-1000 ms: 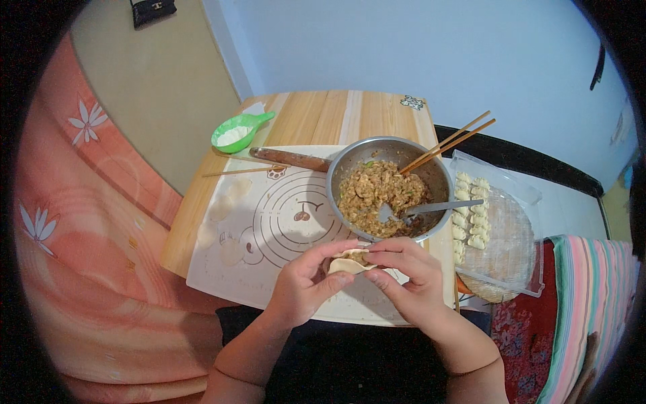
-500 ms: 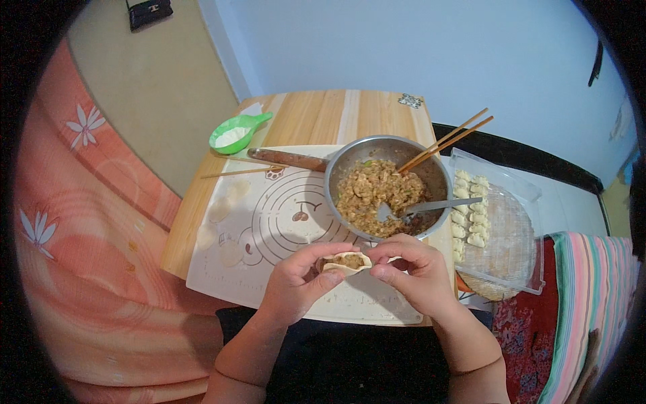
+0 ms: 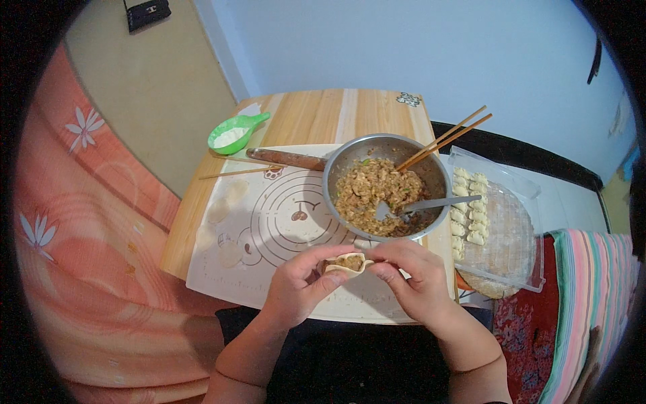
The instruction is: The person prepares dumplings by placing a spoonful of meat filling onto a round dough wrapper held in their left hand. They then fold and pleat the edges to seal the dumpling, placing the finished unit into a plastic container. This process is repeated multiple times throughout the clip.
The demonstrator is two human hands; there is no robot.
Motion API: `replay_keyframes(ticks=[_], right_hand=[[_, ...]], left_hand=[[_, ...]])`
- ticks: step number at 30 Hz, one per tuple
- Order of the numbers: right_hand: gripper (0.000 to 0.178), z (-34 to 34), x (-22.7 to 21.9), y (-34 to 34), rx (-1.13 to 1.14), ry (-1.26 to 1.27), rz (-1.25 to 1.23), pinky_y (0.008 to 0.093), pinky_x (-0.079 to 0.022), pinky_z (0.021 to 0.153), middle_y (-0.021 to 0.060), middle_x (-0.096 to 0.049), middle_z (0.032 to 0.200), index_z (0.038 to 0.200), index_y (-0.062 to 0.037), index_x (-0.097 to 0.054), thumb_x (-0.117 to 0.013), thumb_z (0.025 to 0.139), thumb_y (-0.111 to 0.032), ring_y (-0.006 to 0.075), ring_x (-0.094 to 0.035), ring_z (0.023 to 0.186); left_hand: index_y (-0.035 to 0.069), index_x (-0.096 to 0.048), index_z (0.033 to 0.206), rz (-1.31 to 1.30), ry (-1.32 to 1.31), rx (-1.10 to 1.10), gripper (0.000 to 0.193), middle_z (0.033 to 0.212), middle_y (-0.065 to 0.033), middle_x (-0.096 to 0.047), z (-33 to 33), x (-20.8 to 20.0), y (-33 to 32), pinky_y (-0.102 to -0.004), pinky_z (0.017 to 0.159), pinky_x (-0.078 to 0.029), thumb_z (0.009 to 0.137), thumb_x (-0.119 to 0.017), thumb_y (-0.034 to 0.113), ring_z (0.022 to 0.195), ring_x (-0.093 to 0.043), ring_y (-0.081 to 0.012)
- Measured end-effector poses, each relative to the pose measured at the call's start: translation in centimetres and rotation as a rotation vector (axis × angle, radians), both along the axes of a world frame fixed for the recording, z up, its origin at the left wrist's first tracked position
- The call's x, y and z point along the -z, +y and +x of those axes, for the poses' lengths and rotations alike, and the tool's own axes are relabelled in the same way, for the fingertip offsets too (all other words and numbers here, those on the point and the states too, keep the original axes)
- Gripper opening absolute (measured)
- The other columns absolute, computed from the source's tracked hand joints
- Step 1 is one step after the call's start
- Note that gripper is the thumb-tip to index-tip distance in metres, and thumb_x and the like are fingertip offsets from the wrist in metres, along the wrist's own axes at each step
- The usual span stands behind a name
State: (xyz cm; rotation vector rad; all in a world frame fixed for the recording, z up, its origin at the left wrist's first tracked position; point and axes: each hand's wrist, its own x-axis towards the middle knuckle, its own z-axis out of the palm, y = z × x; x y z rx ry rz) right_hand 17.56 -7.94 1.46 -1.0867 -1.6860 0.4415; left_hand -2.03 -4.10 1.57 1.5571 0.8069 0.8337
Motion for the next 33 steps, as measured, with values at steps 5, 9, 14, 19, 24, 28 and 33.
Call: replay_keyframes(ticks=[5,9,14,19,24,28,33], right_hand=[[0.016,0.1,-0.4,0.0,-0.062,0.038,0.001,0.0323,-0.052,0.074,0.0114,-0.065,0.098,0.094,-0.0027,-0.066,-0.068,0.078,-0.005,0.025,-0.064,0.085],[0.014,0.3,-0.3,-0.2,-0.098,0.022,-0.041,0.0319,-0.051,0.075,0.011,-0.065,0.097,0.092,-0.0031,-0.067,-0.067,0.078,-0.003,0.0245,-0.064,0.087],[0.011,0.4,-0.5,-0.3,-0.104,0.056,-0.076,0.0311,-0.051,0.072,0.0107,-0.065,0.093,0.089,-0.0029,-0.066,-0.067,0.078,-0.001,0.023,-0.064,0.084],[0.011,0.0,-0.5,-0.8,-0.094,0.234,-0.198,0.0291,-0.052,0.069,0.0101,-0.066,0.09,0.089,-0.0027,-0.064,-0.068,0.079,-0.002,0.0187,-0.064,0.08],[0.016,-0.3,-0.3,-1.2,-0.037,0.237,-0.227,0.0299,-0.053,0.069,0.0101,-0.066,0.092,0.094,-0.0036,-0.063,-0.069,0.078,-0.004,0.0208,-0.065,0.081],[0.021,0.1,-0.9,-0.6,-0.008,0.017,-0.002,0.0319,-0.054,0.07,0.0107,-0.066,0.093,0.096,-0.0043,-0.065,-0.071,0.076,-0.006,0.025,-0.065,0.082],[0.016,0.2,-0.5,-0.6,-0.06,-0.014,0.021,0.0326,-0.053,0.07,0.0109,-0.065,0.094,0.09,-0.0037,-0.067,-0.071,0.074,-0.005,0.0251,-0.065,0.083]], left_hand=[[0.002,-0.054,0.122,-0.006,-0.07,0.024,0.037,0.104,-0.0047,-0.062,0.0,0.5,0.0,-0.0195,0.072,-0.046,0.085,-0.062,0.003,0.085,-0.057,-0.0059],[0.002,-0.054,0.122,0.023,-0.049,0.042,0.037,0.104,-0.0048,-0.063,0.0,0.5,0.0,-0.0198,0.073,-0.047,0.085,-0.062,0.003,0.085,-0.057,-0.0059],[-0.002,-0.052,0.121,0.004,0.01,0.073,0.037,0.11,-0.0096,-0.061,0.0,0.2,0.0,-0.0253,0.086,-0.046,0.084,-0.059,-0.002,0.099,-0.058,-0.013],[-0.002,-0.052,0.121,-0.022,0.007,0.082,0.037,0.11,-0.0099,-0.061,-0.2,0.6,0.0,-0.0254,0.086,-0.046,0.085,-0.06,0.0,0.099,-0.058,-0.013],[-0.002,-0.052,0.121,-0.007,0.027,0.073,0.037,0.11,-0.0107,-0.062,-0.3,0.8,0.0,-0.0253,0.086,-0.046,0.085,-0.06,-0.001,0.099,-0.058,-0.0131],[0.006,-0.057,0.119,0.1,0.004,-0.014,0.036,0.096,-0.0024,-0.064,0.0,1.2,0.0,-0.0191,0.067,-0.046,0.084,-0.064,0.006,0.077,-0.056,-0.0043],[0.005,-0.057,0.119,0.161,0.034,-0.014,0.036,0.101,-0.0072,-0.064,0.3,1.1,-0.1,-0.0221,0.072,-0.047,0.084,-0.065,0.008,0.083,-0.059,-0.009]])
